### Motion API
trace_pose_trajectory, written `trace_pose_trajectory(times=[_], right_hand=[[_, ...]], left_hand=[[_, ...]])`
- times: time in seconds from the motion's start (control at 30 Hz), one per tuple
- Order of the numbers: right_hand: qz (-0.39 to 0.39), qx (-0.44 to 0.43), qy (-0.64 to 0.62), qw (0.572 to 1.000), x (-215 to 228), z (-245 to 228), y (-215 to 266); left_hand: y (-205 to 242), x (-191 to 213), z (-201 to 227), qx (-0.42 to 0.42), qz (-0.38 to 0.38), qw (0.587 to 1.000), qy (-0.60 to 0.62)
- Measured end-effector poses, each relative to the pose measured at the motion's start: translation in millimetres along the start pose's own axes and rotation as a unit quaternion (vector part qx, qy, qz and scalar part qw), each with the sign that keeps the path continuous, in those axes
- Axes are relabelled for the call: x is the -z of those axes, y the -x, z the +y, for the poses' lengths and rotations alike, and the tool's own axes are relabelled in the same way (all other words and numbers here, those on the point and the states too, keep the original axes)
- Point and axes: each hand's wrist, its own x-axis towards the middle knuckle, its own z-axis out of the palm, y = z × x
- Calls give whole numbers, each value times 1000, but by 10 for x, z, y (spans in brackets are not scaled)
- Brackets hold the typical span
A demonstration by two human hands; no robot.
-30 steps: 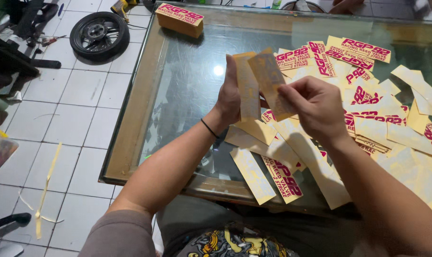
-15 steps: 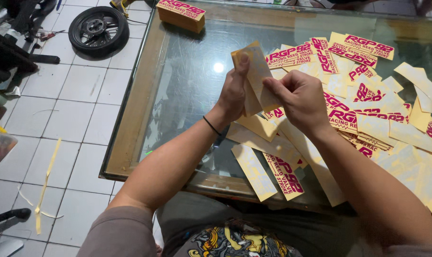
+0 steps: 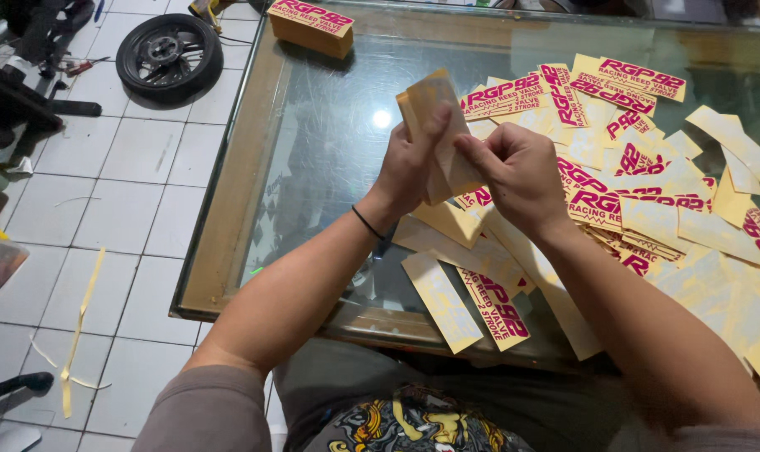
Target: The person sits at a glass table and sorts through a large pile of yellow rectangular stickers with red text. They pick up individual stickers, separate them, and stack them into neat piles on the table.
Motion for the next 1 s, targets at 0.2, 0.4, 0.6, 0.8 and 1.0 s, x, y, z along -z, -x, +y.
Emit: trace_pose_trajectory(times=[0.2,0.4,0.6,0.8,1.0], right_hand=[[-18,-16,59,998,160,-180,86],[-24,-43,209,977,1009,72,-86],[-76,-289,410,862,1330,355,-280],[-36,-308,307,900,1216,302,-315],[12,-363,189,912,1335,146,-266]], left_hand=[[-39,-33,203,-14,31,997,-65],[-88,104,155,-207,24,937,-281],[-185,202,-146,-165,-60,897,-405],[-157,273,-124,-158,-55,902,-399],[-151,240,-84,-176,-56,901,-393]])
